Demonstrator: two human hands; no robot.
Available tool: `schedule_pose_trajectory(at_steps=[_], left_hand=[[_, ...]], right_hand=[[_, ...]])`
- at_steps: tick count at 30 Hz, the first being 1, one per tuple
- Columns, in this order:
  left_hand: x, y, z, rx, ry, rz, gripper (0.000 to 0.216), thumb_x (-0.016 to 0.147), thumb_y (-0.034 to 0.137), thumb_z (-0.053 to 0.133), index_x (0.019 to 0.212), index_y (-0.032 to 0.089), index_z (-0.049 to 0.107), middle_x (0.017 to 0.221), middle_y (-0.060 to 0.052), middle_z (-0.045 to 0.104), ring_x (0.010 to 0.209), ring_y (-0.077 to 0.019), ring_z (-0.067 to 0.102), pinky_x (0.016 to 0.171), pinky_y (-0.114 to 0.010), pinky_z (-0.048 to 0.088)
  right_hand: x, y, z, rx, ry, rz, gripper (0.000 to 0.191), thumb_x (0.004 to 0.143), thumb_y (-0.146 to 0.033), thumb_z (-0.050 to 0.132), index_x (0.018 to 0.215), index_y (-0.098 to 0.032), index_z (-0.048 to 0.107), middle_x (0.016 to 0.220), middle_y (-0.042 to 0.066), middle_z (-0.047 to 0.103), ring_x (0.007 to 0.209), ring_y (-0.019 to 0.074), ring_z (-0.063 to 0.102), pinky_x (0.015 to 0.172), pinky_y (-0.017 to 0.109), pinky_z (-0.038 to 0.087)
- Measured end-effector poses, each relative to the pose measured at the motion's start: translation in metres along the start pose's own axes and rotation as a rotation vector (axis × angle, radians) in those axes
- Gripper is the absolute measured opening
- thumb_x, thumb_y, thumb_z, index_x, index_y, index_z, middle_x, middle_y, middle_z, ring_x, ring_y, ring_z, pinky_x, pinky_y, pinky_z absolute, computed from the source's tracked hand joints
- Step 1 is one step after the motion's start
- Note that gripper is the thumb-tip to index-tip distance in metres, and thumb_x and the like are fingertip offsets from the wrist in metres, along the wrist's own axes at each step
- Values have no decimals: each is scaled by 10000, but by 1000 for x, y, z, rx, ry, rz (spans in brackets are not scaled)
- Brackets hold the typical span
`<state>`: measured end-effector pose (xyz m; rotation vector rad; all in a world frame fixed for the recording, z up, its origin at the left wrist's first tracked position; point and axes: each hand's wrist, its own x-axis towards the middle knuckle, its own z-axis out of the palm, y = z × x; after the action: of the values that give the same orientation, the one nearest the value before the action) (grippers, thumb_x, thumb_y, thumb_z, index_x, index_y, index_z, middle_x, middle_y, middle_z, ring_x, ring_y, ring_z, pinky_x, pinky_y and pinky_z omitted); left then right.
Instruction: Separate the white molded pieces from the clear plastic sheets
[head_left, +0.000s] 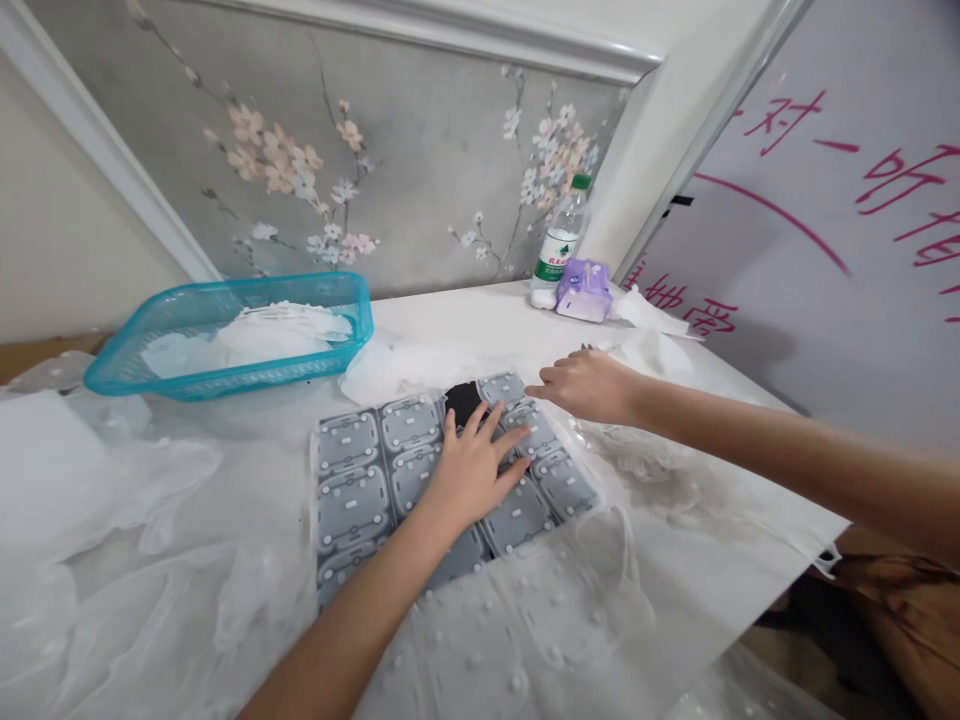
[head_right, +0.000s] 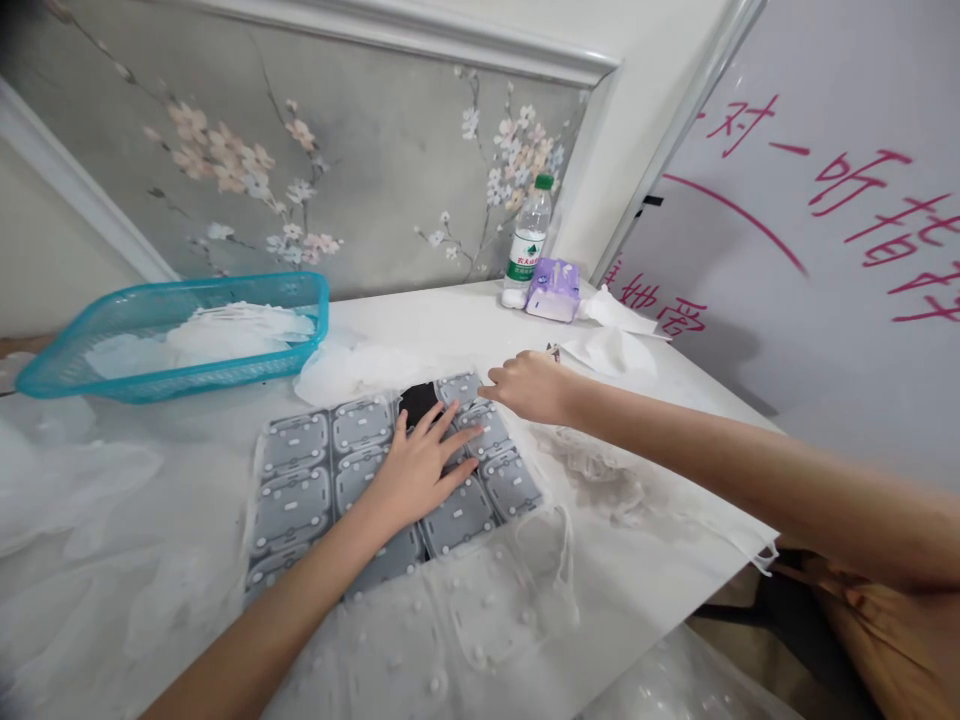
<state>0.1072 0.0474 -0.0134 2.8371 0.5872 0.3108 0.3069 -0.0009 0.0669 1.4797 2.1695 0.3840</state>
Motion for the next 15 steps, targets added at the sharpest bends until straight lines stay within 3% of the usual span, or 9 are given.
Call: schedule_pose_trajectory(at_steps=[6,15], left_hand=[[-1,0,1,4,12,8,410,920,470,315,1288,346,447,1451,-80,345,1348,-282,258,1020,-643,199],[-1,1,0,2,-12,-3,416,917,477,318,1295,350,438,1461,-88,325,1353,-282,248,1025,-642,186]], right_hand=[[-9,5,13,-62,0,-3,422,811,-37,450,1178,-222,547,848,61,637,677,147,597,521,268,242],[-9,16,5,-20,-117,51,390,799,-29,435,1092,-221,608,849,75,633,702,160,587,552,275,239]])
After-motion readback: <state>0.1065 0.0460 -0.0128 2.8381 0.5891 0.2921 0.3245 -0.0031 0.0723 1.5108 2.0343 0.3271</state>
